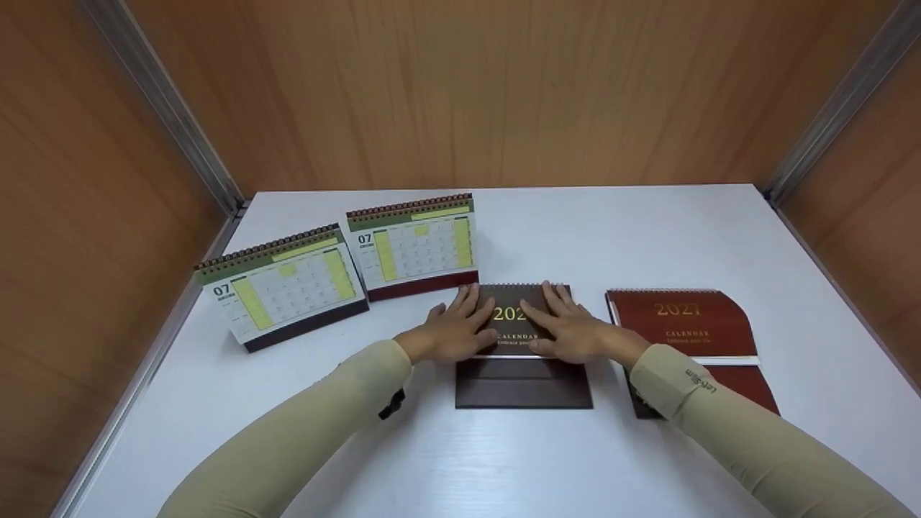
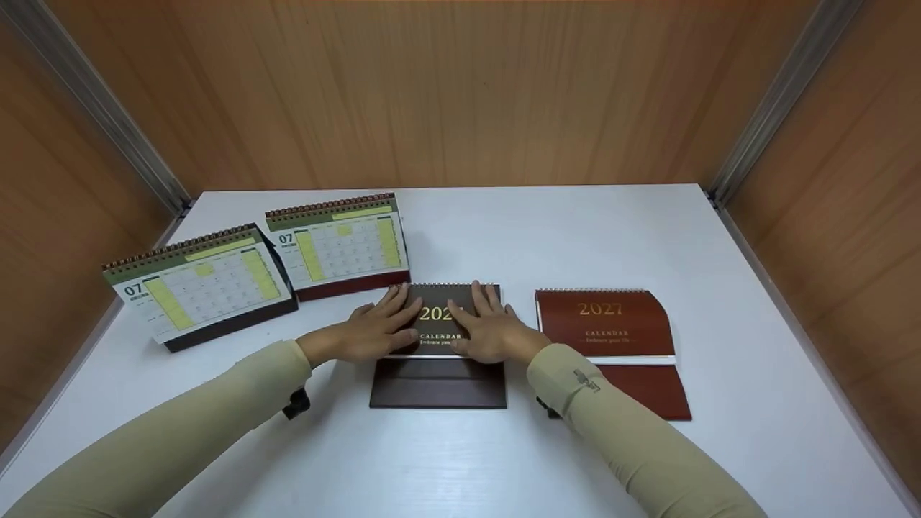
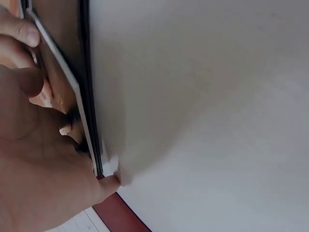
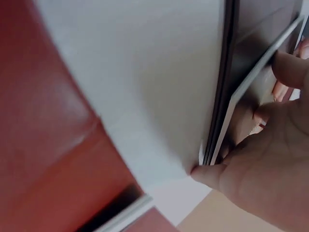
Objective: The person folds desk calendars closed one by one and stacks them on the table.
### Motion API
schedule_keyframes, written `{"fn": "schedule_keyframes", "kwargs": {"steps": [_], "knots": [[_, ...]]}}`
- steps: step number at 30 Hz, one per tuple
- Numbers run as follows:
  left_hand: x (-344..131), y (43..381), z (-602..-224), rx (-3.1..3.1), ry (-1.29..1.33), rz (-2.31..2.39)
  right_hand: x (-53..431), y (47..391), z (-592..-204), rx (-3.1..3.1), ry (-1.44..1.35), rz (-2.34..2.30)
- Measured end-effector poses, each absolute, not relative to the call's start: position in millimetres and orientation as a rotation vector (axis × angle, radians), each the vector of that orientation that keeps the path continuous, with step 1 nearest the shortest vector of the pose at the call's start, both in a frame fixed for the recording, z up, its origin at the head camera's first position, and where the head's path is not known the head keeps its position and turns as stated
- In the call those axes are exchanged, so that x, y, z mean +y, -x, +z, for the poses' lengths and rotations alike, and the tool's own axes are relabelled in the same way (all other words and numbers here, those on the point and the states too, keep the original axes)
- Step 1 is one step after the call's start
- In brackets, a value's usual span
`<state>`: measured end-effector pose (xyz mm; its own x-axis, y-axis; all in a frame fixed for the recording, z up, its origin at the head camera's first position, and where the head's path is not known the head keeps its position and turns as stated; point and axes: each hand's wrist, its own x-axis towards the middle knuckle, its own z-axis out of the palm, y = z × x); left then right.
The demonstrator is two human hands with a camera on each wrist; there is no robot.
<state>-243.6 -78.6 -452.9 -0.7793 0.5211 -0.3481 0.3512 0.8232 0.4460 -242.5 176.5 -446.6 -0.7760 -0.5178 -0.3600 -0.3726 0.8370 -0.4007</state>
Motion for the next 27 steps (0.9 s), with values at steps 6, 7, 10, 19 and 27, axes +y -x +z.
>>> {"fn": "schedule_keyframes", "kwargs": {"steps": [6,7,10,19,27], "knots": [[-94.0,244.8,-453.3,2.533,-0.705,0.662,179.9,241.6,-446.4,2.64,0.687,-0.455],[-96.2,244.3,-454.0,2.54,-0.707,0.691,179.8,241.1,-446.5,2.662,0.699,-0.463],[-101.3,241.6,-454.6,2.563,-0.717,0.774,180.1,239.3,-445.9,2.719,0.729,-0.475],[-113.3,234.6,-444.0,2.631,-0.758,0.927,189.6,235.5,-428.8,2.758,0.7,-0.599],[-120.5,233.3,-432.7,2.599,-0.635,1.114,214.3,240.1,-412.5,2.681,0.625,-0.782]]}}
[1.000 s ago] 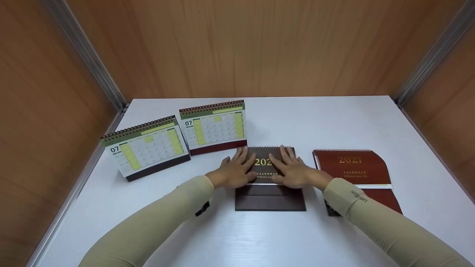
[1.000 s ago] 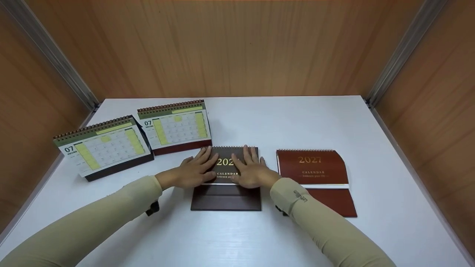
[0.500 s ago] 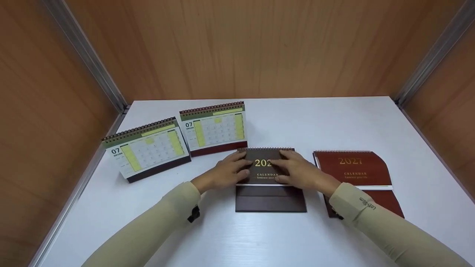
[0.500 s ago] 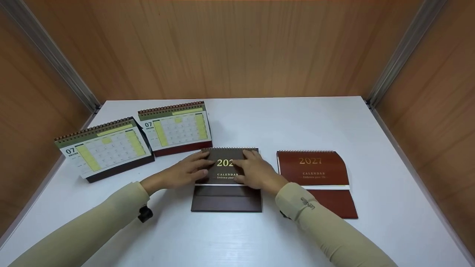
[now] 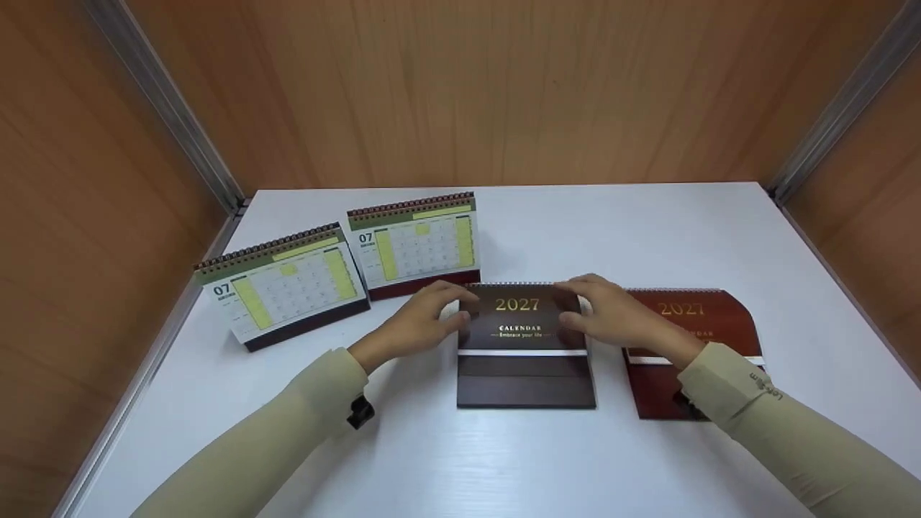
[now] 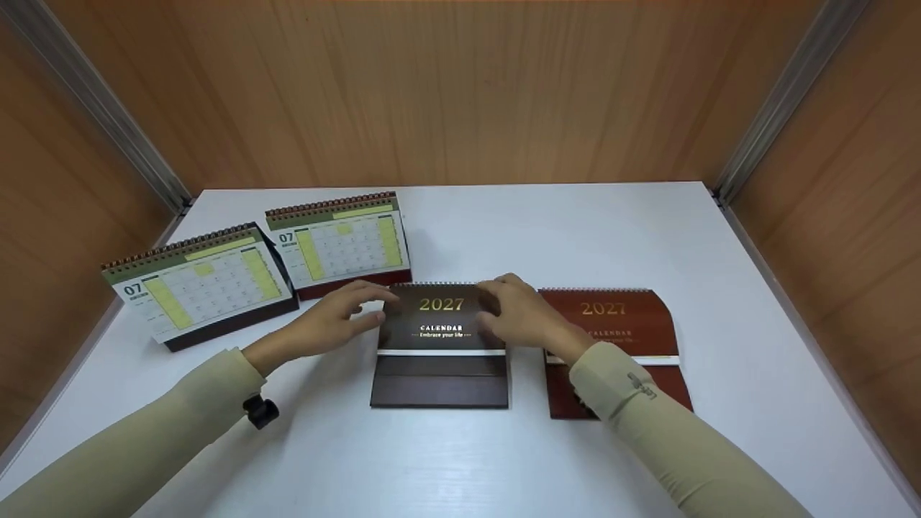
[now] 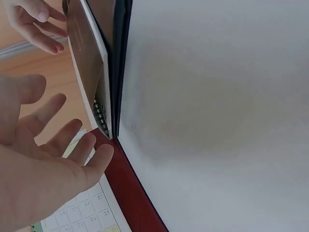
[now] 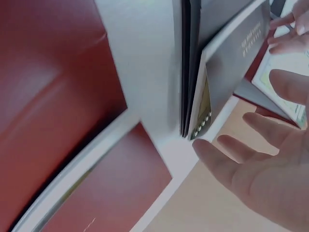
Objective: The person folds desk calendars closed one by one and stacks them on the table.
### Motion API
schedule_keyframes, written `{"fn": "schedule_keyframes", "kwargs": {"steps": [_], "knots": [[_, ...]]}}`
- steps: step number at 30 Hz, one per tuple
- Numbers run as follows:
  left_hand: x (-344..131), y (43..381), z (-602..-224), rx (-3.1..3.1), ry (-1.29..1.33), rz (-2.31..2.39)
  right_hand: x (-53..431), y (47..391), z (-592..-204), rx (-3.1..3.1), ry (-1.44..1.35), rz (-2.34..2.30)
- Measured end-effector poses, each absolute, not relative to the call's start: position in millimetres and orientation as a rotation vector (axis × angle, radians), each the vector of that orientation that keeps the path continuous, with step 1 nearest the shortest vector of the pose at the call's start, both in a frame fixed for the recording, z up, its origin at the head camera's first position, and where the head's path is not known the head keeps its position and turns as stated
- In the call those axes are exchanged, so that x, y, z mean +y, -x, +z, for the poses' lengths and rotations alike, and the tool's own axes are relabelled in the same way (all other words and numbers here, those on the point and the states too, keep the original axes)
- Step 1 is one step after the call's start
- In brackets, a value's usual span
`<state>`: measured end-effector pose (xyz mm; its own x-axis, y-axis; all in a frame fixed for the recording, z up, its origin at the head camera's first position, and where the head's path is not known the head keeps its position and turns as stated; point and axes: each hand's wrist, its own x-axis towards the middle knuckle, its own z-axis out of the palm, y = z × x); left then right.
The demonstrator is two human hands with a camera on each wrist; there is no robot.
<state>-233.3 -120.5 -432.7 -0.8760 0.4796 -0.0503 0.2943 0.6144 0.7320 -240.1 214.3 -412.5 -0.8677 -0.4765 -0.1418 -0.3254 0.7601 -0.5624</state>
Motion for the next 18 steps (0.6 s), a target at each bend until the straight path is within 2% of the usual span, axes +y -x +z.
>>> {"fn": "schedule_keyframes", "kwargs": {"steps": [11,18], "knots": [[-126.9,227.0,-428.8,2.357,-0.228,1.374,243.0,242.6,-396.5,2.116,0.161,-1.351],[-131.7,225.7,-427.7,2.084,-0.077,1.549,253.3,239.2,-400.4,1.812,-0.029,-1.586]]}}
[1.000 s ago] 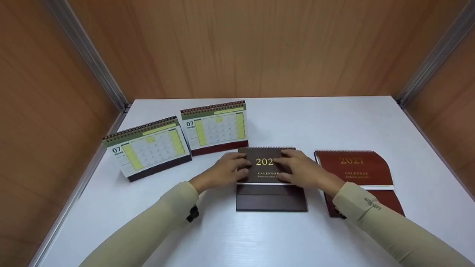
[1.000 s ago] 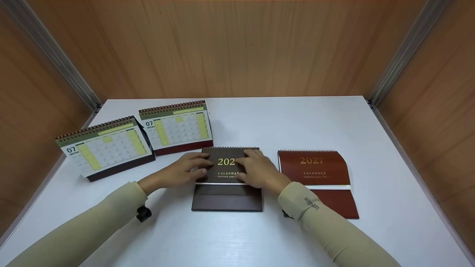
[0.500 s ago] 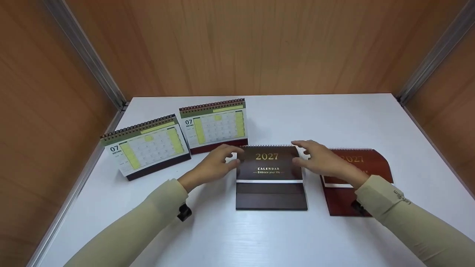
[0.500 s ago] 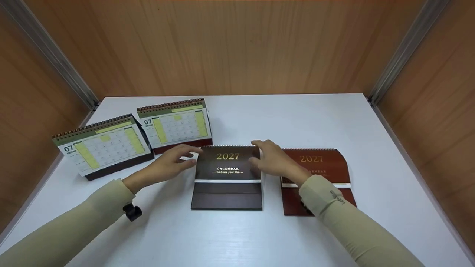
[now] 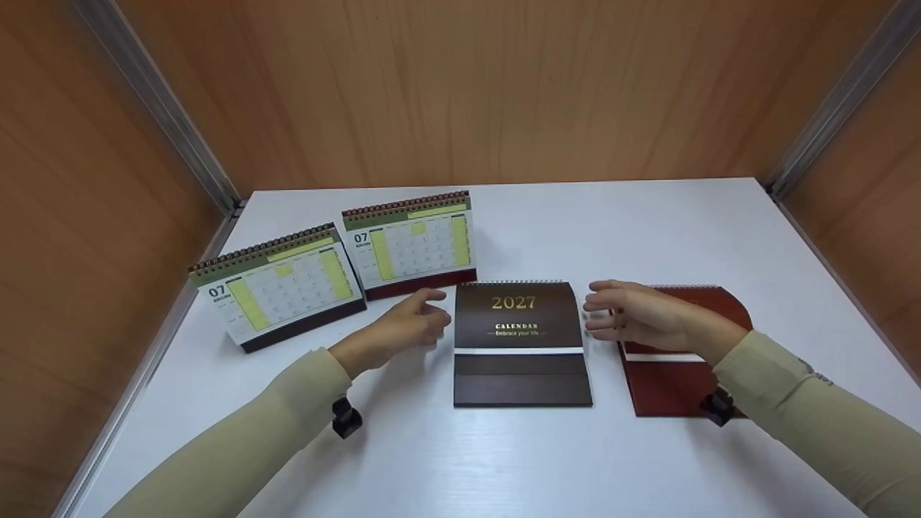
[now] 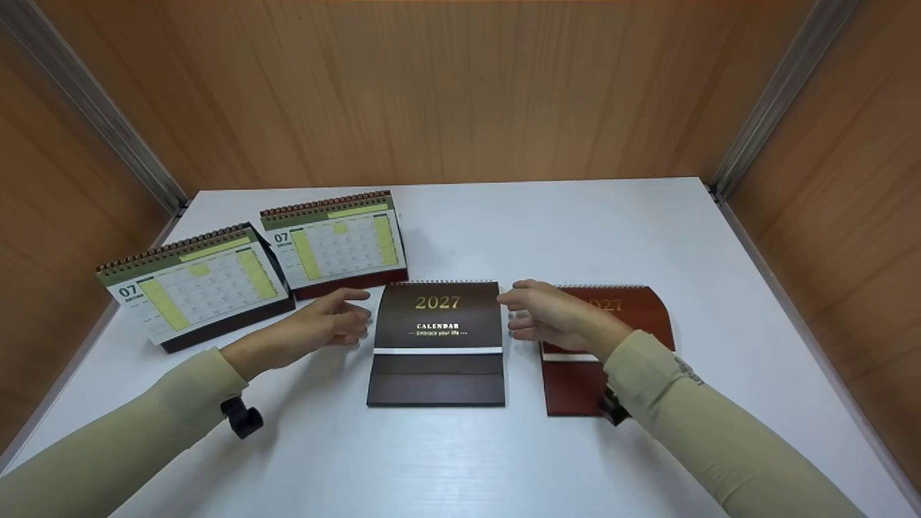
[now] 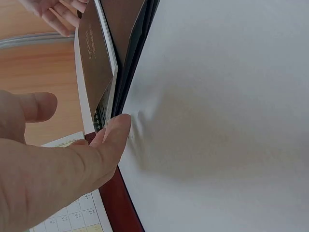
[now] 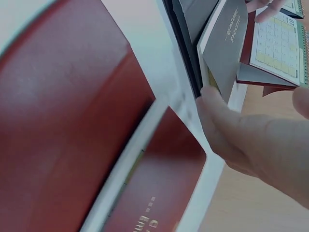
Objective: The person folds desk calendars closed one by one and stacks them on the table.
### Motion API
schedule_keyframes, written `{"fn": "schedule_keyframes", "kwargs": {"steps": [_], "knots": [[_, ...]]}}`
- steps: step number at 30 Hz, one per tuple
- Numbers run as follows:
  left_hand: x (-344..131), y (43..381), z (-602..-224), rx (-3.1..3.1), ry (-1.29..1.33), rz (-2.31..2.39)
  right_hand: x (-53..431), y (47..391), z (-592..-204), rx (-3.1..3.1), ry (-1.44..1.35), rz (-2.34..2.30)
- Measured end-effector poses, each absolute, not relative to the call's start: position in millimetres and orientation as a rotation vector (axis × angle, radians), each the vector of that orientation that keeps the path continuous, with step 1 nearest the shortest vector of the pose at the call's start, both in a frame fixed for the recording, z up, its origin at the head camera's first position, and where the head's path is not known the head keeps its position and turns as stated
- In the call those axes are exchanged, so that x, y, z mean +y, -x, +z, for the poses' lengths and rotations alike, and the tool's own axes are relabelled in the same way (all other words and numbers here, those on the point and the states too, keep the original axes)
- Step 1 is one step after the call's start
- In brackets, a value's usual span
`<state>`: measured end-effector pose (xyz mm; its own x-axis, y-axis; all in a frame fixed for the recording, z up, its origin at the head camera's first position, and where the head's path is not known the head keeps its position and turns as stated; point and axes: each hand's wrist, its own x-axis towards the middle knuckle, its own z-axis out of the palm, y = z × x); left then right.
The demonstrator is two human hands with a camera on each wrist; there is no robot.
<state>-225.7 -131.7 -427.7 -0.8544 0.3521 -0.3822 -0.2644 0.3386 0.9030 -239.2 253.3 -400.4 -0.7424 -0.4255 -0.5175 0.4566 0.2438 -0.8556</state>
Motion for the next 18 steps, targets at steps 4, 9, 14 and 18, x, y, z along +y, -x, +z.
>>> {"fn": "schedule_keyframes", "kwargs": {"steps": [4,9,14,18], "knots": [[-133.0,224.8,-429.5,2.008,-0.033,1.581,254.8,238.8,-403.8,1.703,-0.063,-1.639],[-133.1,223.6,-429.8,1.958,0.027,1.577,255.1,238.4,-407.1,1.639,-0.106,-1.662],[-133.0,223.9,-429.5,1.915,0.061,1.58,254.2,238.1,-411.4,1.588,-0.122,-1.682],[-132.5,225.2,-429.4,1.886,0.07,1.589,252.3,237.4,-415.0,1.553,-0.122,-1.697]]}}
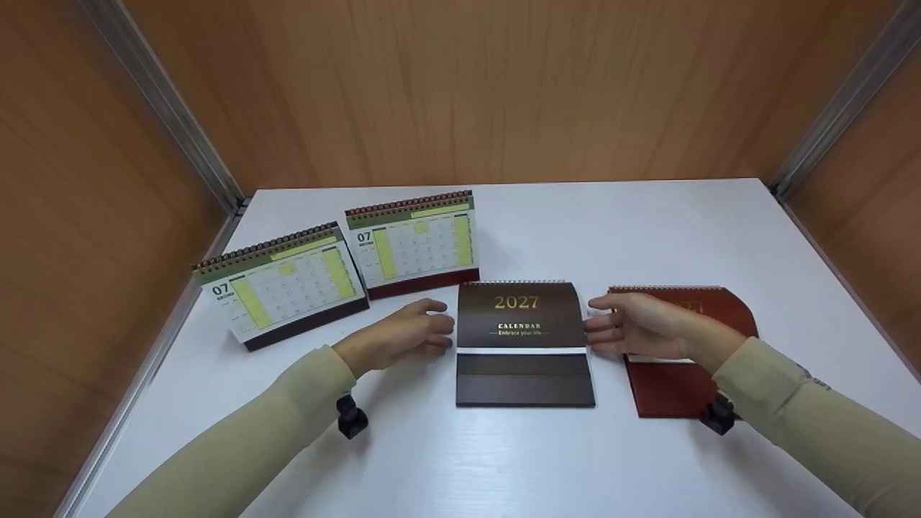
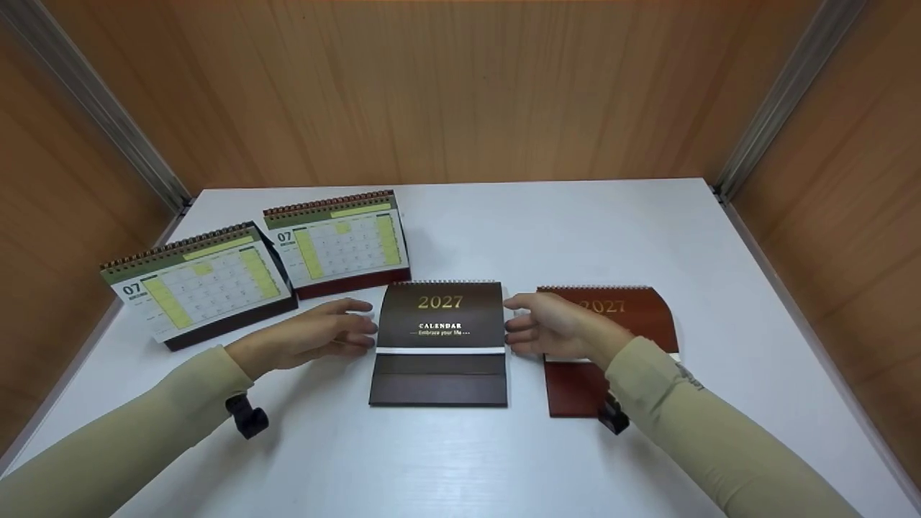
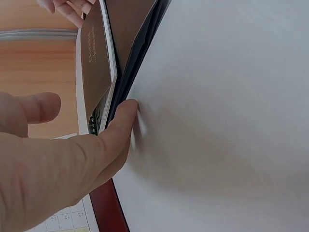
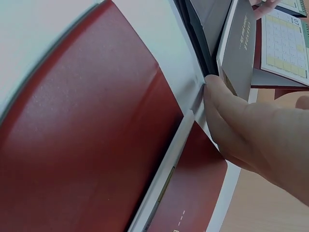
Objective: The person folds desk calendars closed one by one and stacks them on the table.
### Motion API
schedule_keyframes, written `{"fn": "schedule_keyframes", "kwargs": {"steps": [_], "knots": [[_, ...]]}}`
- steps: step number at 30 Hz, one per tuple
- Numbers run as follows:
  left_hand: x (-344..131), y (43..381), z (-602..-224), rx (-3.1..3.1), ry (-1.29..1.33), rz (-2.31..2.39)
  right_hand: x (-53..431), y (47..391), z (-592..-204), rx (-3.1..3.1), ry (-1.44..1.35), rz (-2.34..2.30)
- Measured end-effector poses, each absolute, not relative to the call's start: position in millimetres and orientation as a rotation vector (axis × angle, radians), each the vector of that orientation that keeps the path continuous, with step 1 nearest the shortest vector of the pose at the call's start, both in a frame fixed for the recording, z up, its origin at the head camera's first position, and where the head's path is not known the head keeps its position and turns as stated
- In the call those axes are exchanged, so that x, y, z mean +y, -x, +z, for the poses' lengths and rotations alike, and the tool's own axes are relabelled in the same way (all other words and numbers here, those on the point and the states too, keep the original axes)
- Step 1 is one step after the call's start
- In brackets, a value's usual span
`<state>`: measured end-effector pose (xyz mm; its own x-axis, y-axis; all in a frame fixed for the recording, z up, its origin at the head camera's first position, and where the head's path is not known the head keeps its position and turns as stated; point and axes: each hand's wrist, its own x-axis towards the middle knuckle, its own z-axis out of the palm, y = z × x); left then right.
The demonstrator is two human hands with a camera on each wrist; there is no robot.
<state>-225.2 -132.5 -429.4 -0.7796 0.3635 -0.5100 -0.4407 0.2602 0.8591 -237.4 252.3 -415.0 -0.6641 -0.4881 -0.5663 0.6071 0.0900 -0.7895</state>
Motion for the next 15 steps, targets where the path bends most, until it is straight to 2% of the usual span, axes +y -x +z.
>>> {"fn": "schedule_keyframes", "kwargs": {"steps": [15], "knots": [[-127.7,228.0,-432.2,1.781,0.084,1.641,247.4,235.3,-418.3,1.481,-0.179,-1.749]]}}
